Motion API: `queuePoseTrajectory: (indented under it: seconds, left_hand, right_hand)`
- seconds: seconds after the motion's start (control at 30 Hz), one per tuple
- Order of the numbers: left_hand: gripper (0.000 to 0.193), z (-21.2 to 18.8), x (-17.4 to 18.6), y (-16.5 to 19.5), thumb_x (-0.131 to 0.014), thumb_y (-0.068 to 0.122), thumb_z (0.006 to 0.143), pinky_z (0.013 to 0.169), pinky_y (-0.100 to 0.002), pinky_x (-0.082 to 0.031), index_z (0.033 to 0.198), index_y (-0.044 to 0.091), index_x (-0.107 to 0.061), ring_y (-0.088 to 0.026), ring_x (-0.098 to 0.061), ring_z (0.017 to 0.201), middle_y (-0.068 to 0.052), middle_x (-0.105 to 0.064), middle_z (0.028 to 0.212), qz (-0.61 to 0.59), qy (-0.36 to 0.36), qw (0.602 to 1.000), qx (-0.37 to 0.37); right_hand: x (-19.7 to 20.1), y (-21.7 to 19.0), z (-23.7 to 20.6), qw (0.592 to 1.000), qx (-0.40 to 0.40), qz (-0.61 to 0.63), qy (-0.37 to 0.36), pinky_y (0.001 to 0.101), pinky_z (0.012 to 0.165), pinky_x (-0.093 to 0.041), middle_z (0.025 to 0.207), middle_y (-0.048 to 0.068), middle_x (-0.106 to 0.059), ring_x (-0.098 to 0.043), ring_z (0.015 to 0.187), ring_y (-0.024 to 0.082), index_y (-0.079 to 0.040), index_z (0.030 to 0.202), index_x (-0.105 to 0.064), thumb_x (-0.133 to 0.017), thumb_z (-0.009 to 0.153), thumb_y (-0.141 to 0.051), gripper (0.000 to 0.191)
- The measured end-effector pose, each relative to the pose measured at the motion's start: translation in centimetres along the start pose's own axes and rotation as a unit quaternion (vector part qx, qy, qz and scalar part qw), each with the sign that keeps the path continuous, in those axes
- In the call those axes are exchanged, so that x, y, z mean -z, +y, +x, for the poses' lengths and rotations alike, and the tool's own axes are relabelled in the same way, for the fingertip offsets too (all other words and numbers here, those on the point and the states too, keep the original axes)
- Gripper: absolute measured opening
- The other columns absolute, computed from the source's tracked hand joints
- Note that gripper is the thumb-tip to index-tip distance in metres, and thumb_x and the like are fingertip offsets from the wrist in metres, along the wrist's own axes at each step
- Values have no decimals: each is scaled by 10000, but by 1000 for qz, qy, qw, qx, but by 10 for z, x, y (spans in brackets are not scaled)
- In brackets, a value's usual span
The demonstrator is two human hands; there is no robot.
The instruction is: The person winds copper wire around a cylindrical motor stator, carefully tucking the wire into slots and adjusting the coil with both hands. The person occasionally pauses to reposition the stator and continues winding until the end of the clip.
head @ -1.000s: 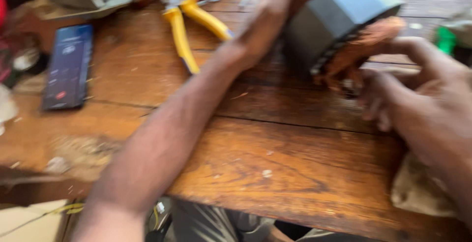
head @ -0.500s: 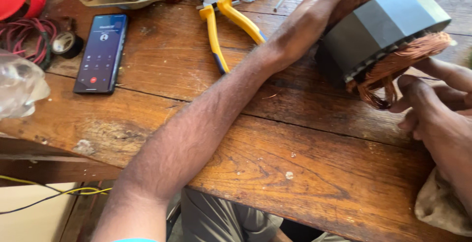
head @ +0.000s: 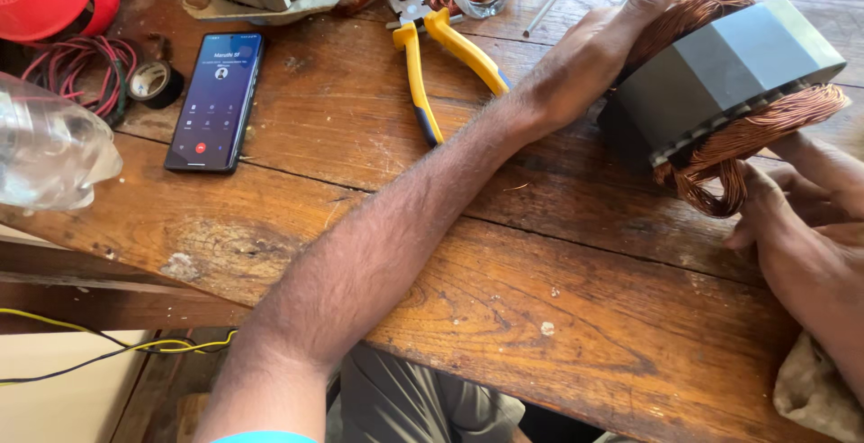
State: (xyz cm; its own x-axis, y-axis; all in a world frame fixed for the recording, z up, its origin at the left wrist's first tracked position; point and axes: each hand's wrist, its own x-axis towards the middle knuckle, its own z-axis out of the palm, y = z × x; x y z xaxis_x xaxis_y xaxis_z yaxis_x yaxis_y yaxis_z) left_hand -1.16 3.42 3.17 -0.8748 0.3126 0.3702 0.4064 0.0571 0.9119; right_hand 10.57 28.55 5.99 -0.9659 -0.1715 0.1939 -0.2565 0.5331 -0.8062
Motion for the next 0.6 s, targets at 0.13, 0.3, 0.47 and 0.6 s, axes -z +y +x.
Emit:
queuePoseTrajectory:
  seconds: [0.13, 0.3, 0.47, 0.6]
  left_hand:
    - [1018, -1, 2, 5, -249, 792, 1002, 1316, -387, -316, 1654, 14, -329, -347, -418, 1562, -290, -472, 1627, 5, -2, 1000, 4]
    - [902, -1, 0, 13, -292, 722, 1075, 1119, -481, -422, 1368, -77, -592, -390, -558, 1308, -335, -634, 1346, -26, -15, 991, 129]
    - [876, 3, -3, 16, -237, 731, 1087, 1102, -363, -540, 1463, 20, -584, -215, -712, 1211, -152, -736, 1309, -20, -65, 997, -45]
    - [713, -7, -5, 16, -350, 569, 1161, 1091, -403, -563, 1392, -45, -631, -255, -688, 1218, -202, -709, 1307, -154, -66, 986, 4]
  right_hand:
    - [-2, 4, 0, 1000, 2, 9, 9, 261, 573, -539, 898, 89, -659, -617, 624, 132, -65, 1452, -586, -559, 1095, -115, 362]
    - [2, -23, 4, 997, -49, 46, -26, 247, 501, -473, 901, 80, -683, -623, 612, 129, -61, 1396, -615, -574, 1098, -120, 307]
    - [15, -48, -5, 997, -69, 5, -27, 244, 509, -495, 876, 70, -736, -629, 630, 101, -60, 1314, -695, -626, 1071, -139, 265]
    - [21, -44, -5, 996, -52, 49, -54, 221, 498, -488, 844, 34, -743, -636, 613, 71, -80, 1322, -654, -657, 1010, -149, 320]
